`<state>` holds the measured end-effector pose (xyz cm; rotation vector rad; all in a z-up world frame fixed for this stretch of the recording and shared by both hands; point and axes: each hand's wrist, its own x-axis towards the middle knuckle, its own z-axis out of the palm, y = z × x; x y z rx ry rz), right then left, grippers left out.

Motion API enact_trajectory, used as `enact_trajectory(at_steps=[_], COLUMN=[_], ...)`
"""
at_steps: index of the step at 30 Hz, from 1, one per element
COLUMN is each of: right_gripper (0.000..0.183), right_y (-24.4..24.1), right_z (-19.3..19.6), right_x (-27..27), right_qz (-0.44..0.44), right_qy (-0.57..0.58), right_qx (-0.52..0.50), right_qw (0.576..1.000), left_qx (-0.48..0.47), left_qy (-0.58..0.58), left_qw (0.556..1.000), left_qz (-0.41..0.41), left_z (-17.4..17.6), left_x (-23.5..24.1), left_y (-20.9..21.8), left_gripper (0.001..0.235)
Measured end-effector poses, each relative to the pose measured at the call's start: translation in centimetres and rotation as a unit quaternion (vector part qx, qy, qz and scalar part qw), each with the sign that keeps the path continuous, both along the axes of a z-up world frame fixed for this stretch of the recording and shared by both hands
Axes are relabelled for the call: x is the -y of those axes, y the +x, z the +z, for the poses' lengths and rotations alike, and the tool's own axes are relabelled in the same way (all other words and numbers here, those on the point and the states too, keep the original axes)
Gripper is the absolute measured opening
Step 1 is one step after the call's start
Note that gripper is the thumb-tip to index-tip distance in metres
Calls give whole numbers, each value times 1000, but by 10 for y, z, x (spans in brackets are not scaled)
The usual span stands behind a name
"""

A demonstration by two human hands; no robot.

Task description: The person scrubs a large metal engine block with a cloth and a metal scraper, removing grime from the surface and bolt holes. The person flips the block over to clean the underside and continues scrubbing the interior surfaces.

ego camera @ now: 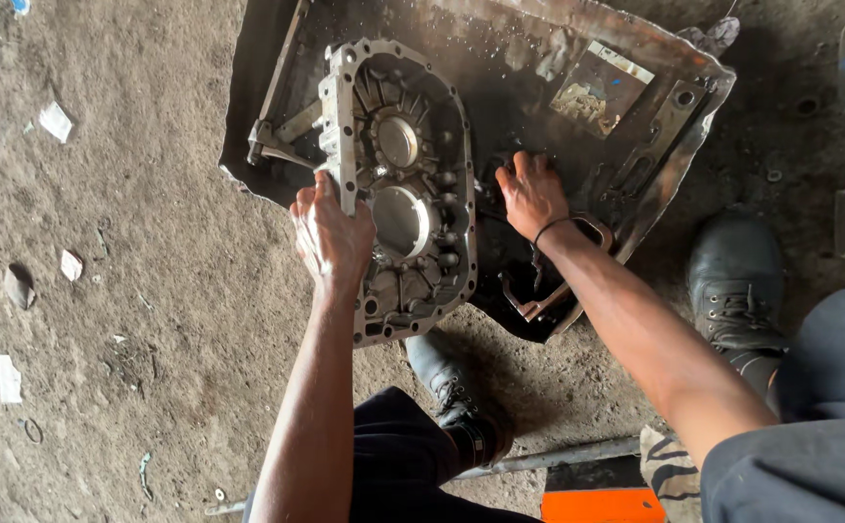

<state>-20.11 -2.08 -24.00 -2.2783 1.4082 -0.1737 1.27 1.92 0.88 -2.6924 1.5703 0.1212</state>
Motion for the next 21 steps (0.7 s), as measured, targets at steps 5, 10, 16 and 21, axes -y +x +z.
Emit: enact_trajectory(at_steps=[5,10,16,21], right_gripper=[34,47,39,63], right_y=[-28,-19,-20,-27], right_z=[-14,-3,-2,-13], right_x=[29,10,3,21], right_qz=[51,13,106,41], right_qy=[248,-91,104,-150], right_qx=[163,2,22,-46], right_qw=[954,996,989,987], left_qx=[7,17,26,24], left_qy=[4,4,-7,2], left_qw=[1000,1000,1000,1000], left_qz=[11,12,4,15], left_z=[-1,-1,-4,-4], left_x=[0,3,4,6], left_y=[-1,-1,-3,-4], left_gripper=[67,64,68,65])
